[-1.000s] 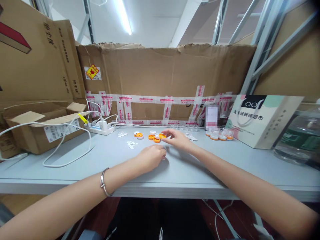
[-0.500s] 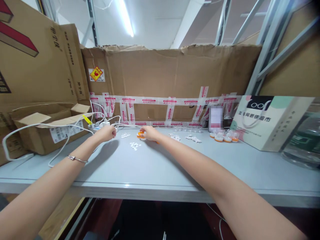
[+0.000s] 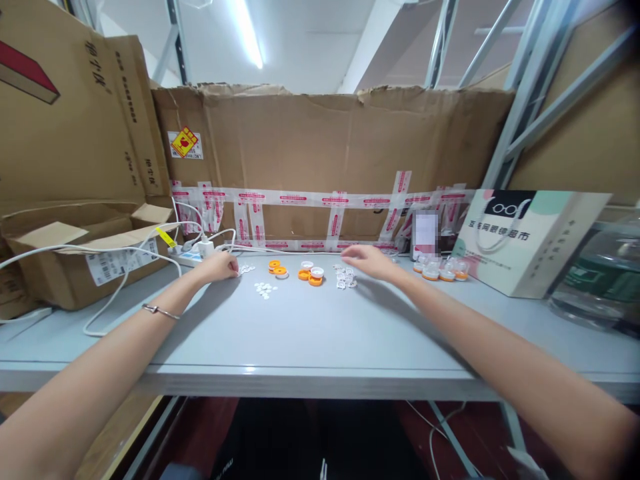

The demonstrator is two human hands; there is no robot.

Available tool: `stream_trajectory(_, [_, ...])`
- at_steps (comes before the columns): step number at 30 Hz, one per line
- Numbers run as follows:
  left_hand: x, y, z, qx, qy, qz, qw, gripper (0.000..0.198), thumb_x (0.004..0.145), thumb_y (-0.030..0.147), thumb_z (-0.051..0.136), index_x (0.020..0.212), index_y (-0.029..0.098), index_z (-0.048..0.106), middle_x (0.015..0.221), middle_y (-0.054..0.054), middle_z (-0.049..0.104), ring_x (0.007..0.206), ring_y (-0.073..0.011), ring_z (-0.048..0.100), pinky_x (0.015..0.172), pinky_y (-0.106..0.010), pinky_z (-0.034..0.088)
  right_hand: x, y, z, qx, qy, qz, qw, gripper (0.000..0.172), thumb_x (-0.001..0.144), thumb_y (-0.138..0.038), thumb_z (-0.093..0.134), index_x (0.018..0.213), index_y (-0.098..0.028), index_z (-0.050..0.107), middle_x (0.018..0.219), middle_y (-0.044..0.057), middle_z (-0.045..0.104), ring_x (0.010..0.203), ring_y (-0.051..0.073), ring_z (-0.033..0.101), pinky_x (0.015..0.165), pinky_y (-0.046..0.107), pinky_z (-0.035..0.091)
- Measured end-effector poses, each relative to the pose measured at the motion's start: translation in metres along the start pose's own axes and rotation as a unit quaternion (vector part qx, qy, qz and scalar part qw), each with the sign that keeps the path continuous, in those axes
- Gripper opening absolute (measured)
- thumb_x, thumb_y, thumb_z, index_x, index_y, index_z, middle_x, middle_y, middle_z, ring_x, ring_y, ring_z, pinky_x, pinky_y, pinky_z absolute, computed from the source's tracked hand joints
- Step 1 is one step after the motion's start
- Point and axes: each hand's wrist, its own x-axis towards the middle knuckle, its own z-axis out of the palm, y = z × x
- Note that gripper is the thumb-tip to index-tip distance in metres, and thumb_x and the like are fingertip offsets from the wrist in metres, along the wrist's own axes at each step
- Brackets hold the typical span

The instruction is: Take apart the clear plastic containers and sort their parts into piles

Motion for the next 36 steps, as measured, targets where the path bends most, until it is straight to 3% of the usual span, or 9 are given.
stream_trajectory(5, [-0.001, 0.005, 0.002, -0.026, 0.009, 0.004, 1.0, 0.018, 0.059, 0.029, 0.055, 0.071, 0.017, 0.061, 0.069, -0.001, 0.068, 0.066, -0.016, 0.062, 0.057, -0.021, 0.042, -0.047, 0.114, -0.064, -0.243, 0.183, 0.155, 0.94, 0.024, 0.077, -0.027, 0.052, 0.093, -0.013, 0.062, 0.097, 0.017, 0.059, 0.098, 0.031, 0.054, 0.081, 0.043, 0.042])
stream_trajectory(10, [-0.006, 0.011, 0.0, -0.03, 0.033, -0.018, 0.999, 0.028, 0.061, 0.034, 0.057, 0.083, 0.016, 0.059, 0.074, -0.004, 0.067, 0.068, -0.0184, 0.061, 0.058, -0.023, 0.043, -0.072, 0.151, -0.068, -0.293, 0.157, 0.175, 0.927, 0.025, 0.072, -0.028, 0.059, 0.091, -0.013, 0.063, 0.095, 0.019, 0.055, 0.093, 0.036, 0.054, 0.077, 0.046, 0.039])
stream_trajectory(14, [-0.017, 0.02, -0.01, -0.022, 0.087, -0.039, 0.995, 0.031, 0.067, 0.036, 0.053, 0.088, 0.015, 0.058, 0.081, -0.006, 0.066, 0.074, -0.0194, 0.06, 0.064, -0.024, 0.043, -0.072, 0.138, -0.062, -0.295, 0.125, 0.165, 0.933, 0.016, 0.074, -0.027, 0.056, 0.083, -0.015, 0.061, 0.093, 0.019, 0.057, 0.088, 0.031, 0.056, 0.07, 0.038, 0.038])
stream_trajectory(17, [-0.026, 0.033, -0.021, -0.008, 0.177, -0.036, 0.984, 0.027, 0.074, 0.036, 0.047, 0.086, 0.015, 0.059, 0.082, -0.006, 0.065, 0.074, -0.0193, 0.059, 0.066, -0.025, 0.042, -0.071, 0.122, -0.059, -0.262, 0.101, 0.167, 0.945, 0.01, 0.074, -0.025, 0.054, 0.078, -0.017, 0.057, 0.083, 0.015, 0.062, 0.079, 0.027, 0.059, 0.062, 0.034, 0.037])
stream_trajectory(21, [-0.036, 0.06, -0.031, 0.004, 0.296, 0.029, 0.955, 0.024, 0.079, 0.031, 0.043, 0.085, 0.015, 0.059, 0.084, -0.006, 0.062, 0.074, -0.0171, 0.057, 0.07, -0.025, 0.042, -0.072, 0.1, -0.051, -0.216, 0.086, 0.14, 0.963, 0.008, 0.071, -0.026, 0.057, 0.07, -0.02, 0.052, 0.077, 0.008, 0.064, 0.073, 0.024, 0.06, 0.06, 0.031, 0.039])
stream_trajectory(24, [-0.044, 0.088, -0.032, -0.018, 0.32, 0.087, 0.943, 0.022, 0.082, 0.03, 0.042, 0.088, 0.015, 0.058, 0.084, -0.005, 0.06, 0.075, -0.0155, 0.056, 0.07, -0.024, 0.042, -0.072, 0.082, -0.043, -0.164, 0.086, 0.115, 0.976, 0.011, 0.071, -0.029, 0.057, 0.069, -0.02, 0.051, 0.079, 0.007, 0.065, 0.073, 0.022, 0.06, 0.063, 0.032, 0.042])
stream_trajectory(27, [-0.054, 0.122, -0.026, -0.068, 0.286, 0.157, 0.943, 0.021, 0.083, 0.03, 0.042, 0.089, 0.016, 0.057, 0.085, -0.004, 0.059, 0.074, -0.0139, 0.055, 0.067, -0.024, 0.042, -0.074, 0.057, -0.037, -0.071, 0.077, 0.105, 0.989, 0.013, 0.069, -0.029, 0.058, 0.068, -0.021, 0.049, 0.075, 0.005, 0.065, 0.071, 0.021, 0.061, 0.065, 0.033, 0.045])
stream_trajectory(31, [-0.066, 0.172, -0.011, -0.136, 0.166, 0.235, 0.948, 0.02, 0.082, 0.033, 0.047, 0.09, 0.018, 0.058, 0.086, -0.003, 0.061, 0.074, -0.0132, 0.055, 0.065, -0.024, 0.042, -0.082, 0.008, -0.023, 0.13, -0.01, 0.074, 0.989, 0.018, 0.067, -0.029, 0.061, 0.08, -0.022, 0.051, 0.081, 0.005, 0.064, 0.071, 0.019, 0.062, 0.064, 0.032, 0.05])
stream_trajectory(36, [-0.065, 0.21, 0.017, -0.213, 0.025, 0.217, 0.952, 0.044, 0.066, 0.054, 0.061, 0.089, 0.016, 0.057, 0.085, -0.005, 0.061, 0.071, -0.0166, 0.055, 0.06, -0.027, 0.041, -0.089, -0.043, 0.004, 0.247, -0.062, 0.014, 0.967, 0.027, 0.07, -0.026, 0.061, 0.095, -0.02, 0.054, 0.088, 0.005, 0.063, 0.076, 0.016, 0.061, 0.071, 0.032, 0.051])
